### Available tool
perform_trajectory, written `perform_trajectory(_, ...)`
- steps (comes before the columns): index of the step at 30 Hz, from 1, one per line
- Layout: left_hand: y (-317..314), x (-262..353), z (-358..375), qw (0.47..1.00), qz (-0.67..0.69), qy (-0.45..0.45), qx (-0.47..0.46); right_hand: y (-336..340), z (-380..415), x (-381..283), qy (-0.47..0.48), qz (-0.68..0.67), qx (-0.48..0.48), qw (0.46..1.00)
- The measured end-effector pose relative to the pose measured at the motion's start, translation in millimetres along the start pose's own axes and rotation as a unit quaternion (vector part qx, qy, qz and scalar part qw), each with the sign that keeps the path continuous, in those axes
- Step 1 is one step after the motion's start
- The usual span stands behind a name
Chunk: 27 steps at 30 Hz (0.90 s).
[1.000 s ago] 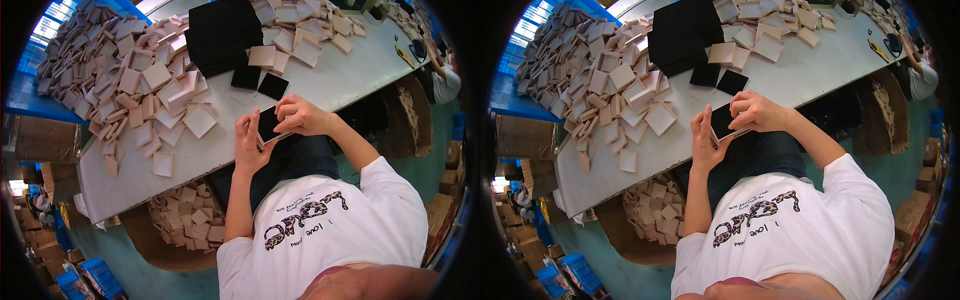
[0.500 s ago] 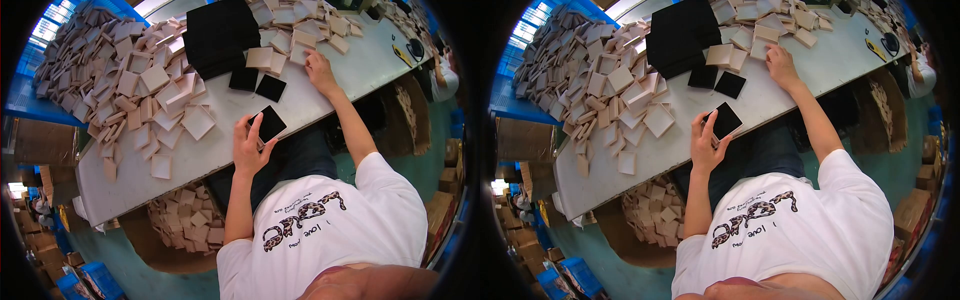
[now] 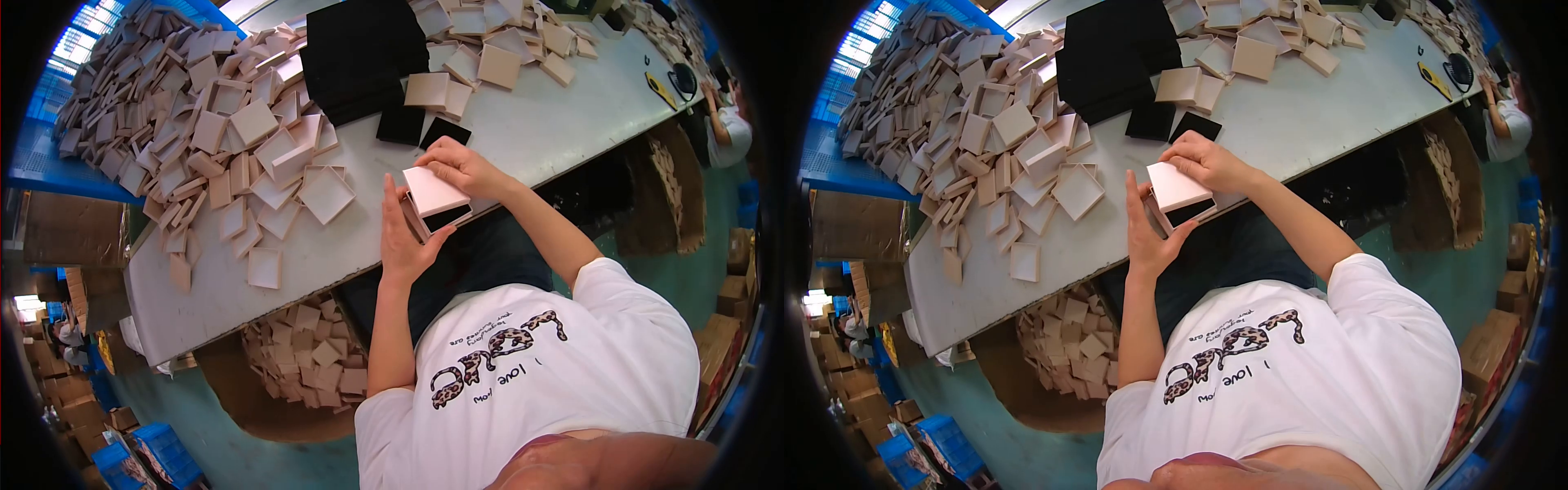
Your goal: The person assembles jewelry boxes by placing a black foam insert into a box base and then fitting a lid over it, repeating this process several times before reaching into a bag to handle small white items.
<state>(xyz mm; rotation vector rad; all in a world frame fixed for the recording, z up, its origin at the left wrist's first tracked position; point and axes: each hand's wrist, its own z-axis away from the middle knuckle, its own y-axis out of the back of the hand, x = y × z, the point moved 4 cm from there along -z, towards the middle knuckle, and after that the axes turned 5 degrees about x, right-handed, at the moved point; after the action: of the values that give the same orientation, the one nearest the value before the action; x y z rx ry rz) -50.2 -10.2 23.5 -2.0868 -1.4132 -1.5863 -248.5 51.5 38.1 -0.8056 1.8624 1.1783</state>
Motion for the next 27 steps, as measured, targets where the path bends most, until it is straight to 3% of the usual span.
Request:
perform_trajectory(2,-2,-3,0,1.0,0.01,0.004,0.002,-5,1,-12,-0.001,-0.011,0.004,1.0)
perform_trajectory(6,-4,-6,0,0.999,0.031,0.032,-0.013,-1,8,-35,0.12,0.085,0.003,0.989)
perform_trajectory(11,-3,-7,-3,0.999,0.026,0.009,-0.02,2,12,-32,0.154,0.129,-0.029,0.979)
perform_trajectory(14,1,0,-6,1.0,0.012,0.005,-0.015,16,0,-27,0.057,0.034,-0.048,0.997)
perform_trajectory(16,-2,-4,-5,0.999,0.023,0.037,-0.022,4,7,-36,0.161,0.093,-0.131,0.974)
perform_trajectory(17,-2,-3,-5,0.999,0.029,0.03,-0.016,0,11,-42,0.216,0.131,-0.121,0.96)
perform_trajectory(25,-1,14,-9,0.995,-0.06,-0.059,-0.047,-19,39,-32,0.157,0.31,-0.096,0.933)
perform_trajectory(27,-5,16,-9,0.991,-0.089,-0.089,-0.053,-19,43,-33,0.149,0.32,-0.046,0.934)
